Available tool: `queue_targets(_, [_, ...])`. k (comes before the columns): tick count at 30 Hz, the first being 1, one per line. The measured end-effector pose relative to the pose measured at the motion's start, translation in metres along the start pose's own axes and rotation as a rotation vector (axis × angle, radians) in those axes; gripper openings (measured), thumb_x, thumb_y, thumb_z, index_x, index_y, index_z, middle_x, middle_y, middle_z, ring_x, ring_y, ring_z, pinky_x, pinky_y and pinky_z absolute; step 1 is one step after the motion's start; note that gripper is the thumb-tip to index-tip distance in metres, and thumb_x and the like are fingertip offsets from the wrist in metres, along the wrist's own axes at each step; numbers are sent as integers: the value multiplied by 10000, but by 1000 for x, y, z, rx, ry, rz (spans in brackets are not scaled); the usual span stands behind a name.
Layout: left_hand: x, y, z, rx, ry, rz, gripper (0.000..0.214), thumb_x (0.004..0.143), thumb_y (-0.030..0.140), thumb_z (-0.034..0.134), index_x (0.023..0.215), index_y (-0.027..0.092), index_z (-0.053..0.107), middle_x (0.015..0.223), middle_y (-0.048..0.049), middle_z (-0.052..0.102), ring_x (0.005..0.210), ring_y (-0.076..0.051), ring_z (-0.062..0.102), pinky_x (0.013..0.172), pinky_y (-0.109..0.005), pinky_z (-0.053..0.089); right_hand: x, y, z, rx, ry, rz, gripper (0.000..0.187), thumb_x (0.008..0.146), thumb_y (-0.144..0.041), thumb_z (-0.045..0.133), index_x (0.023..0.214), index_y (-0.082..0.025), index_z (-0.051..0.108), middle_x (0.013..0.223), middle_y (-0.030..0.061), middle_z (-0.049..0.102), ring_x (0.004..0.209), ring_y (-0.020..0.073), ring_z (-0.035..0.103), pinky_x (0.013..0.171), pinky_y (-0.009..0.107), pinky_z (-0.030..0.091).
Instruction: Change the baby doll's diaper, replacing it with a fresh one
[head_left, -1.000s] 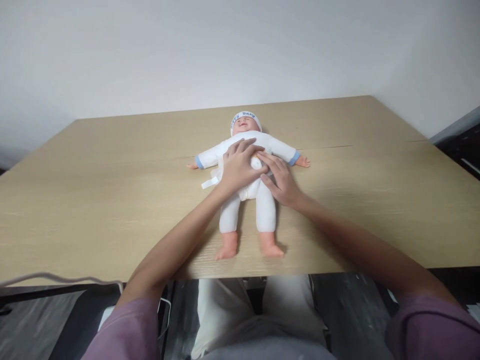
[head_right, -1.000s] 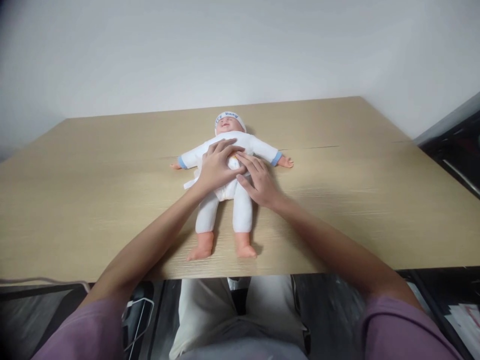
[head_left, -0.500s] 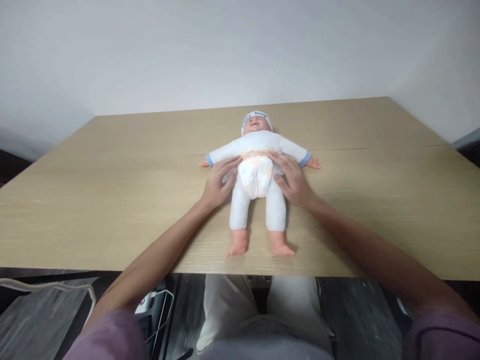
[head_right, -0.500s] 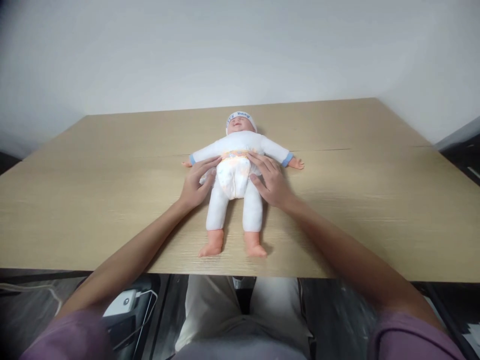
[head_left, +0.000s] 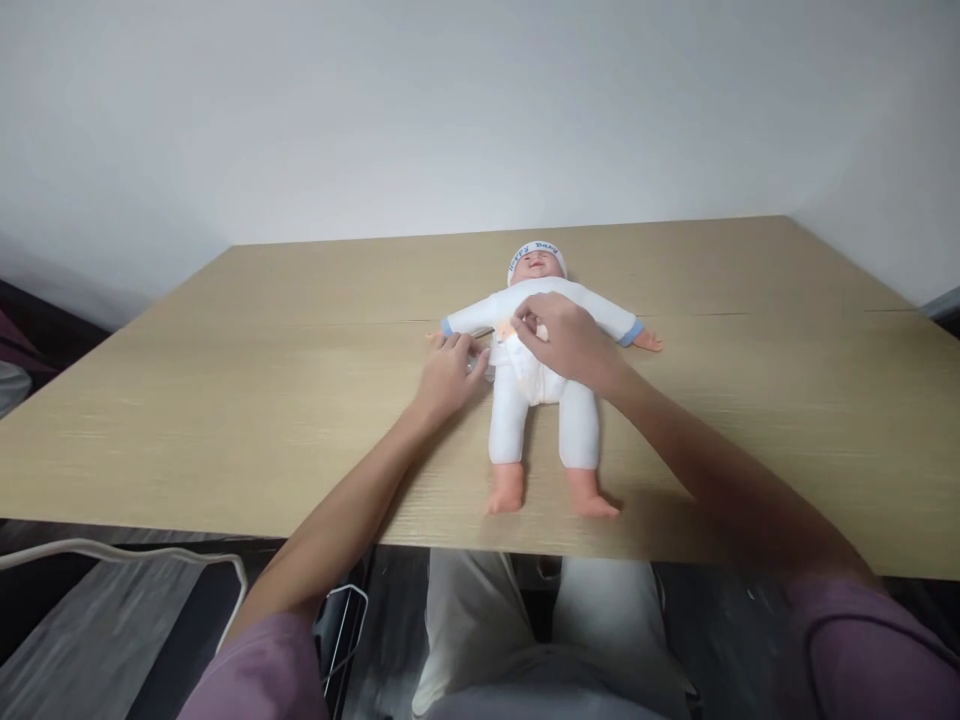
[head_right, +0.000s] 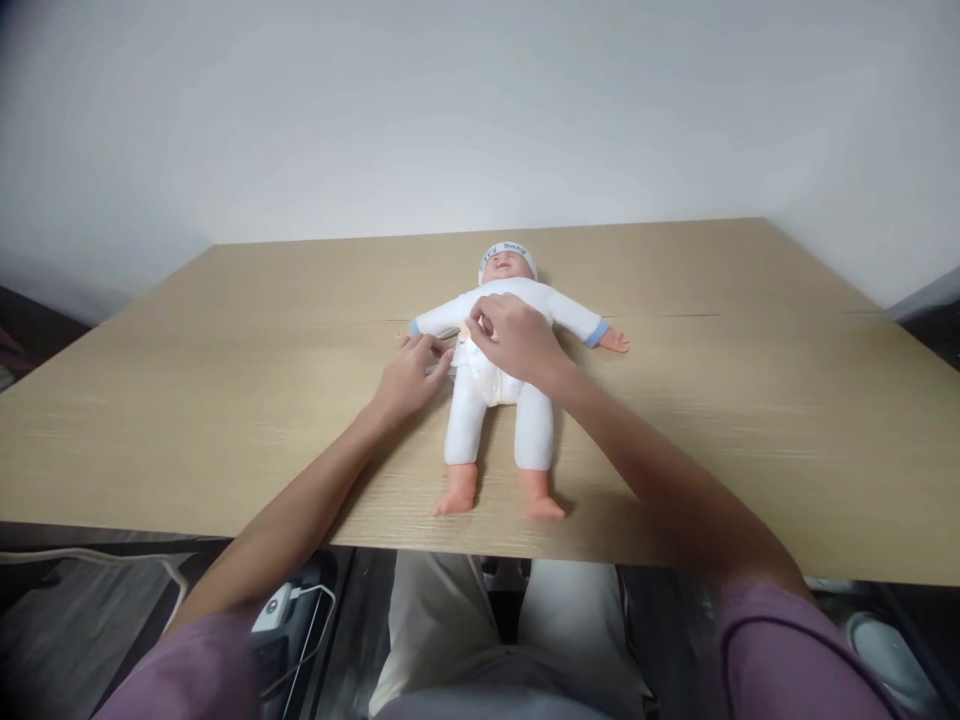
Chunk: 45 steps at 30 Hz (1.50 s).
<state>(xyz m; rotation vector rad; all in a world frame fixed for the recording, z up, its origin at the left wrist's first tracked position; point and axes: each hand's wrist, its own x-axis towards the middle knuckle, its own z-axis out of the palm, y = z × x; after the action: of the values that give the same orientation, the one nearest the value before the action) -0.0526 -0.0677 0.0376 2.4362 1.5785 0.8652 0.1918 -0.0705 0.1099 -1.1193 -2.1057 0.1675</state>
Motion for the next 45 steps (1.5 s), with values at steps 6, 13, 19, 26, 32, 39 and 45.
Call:
queue_targets(6, [2,-11,-2,94,-202,-146,280,1032,454,651,1076,178,639,1160,-214,729,1158,-418,661,1040,-555,532,23,0,16,-81,-189,171,185,971,-418,746,984,-234,730,933,34,770,863,239,670,743,346,374])
queue_targets(13, [5,-8,-12,26,-228,-295,275,1084,417,546,908,221,623,952,-124,743,908,-320,696,830,-405,494,21,1,25,-167,-248,192,254,900,-424,822,1042,-242,716,1007,52,791,908,267,683,736,353,364])
queue_targets(19, [31,4,-20,-356,-46,-374,366,1059,418,580,760,213,534,729,12,569,718,-167,520,725,-301,375,24,1,23,-119,-270,182,218,902,-408,804,1044,-250,754,1068,41,814,994,273,713,778,353,400])
queue_targets(26, [69,34,10,-843,-141,-194,476,1043,588,631,788,186,632,719,-9,540,658,-141,435,623,-290,336,27,3,12,23,-294,243,578,911,-298,730,1482,-224,671,947,19,787,875,239,695,767,338,420])
queue_targets(32, [62,10,47,-976,94,-227,539,1033,776,578,1009,239,614,790,-2,511,729,-173,512,691,-307,464,30,14,10,186,-252,259,375,1032,-300,610,1383,-261,737,809,-40,637,744,175,588,729,329,394])
queue_targets(39, [58,-6,50,-990,-7,-108,546,939,749,759,1045,242,584,945,-18,619,836,-177,600,781,-318,521,30,15,8,233,-241,281,332,990,-280,646,1307,-260,744,764,-58,549,721,166,533,700,333,369])
queue_targets(45, [59,-6,49,-1044,-49,-103,640,878,821,792,1002,237,560,862,15,567,757,-147,516,720,-287,450,29,20,15,227,-159,290,368,892,-139,624,1240,-229,700,809,-45,566,742,176,553,728,331,406])
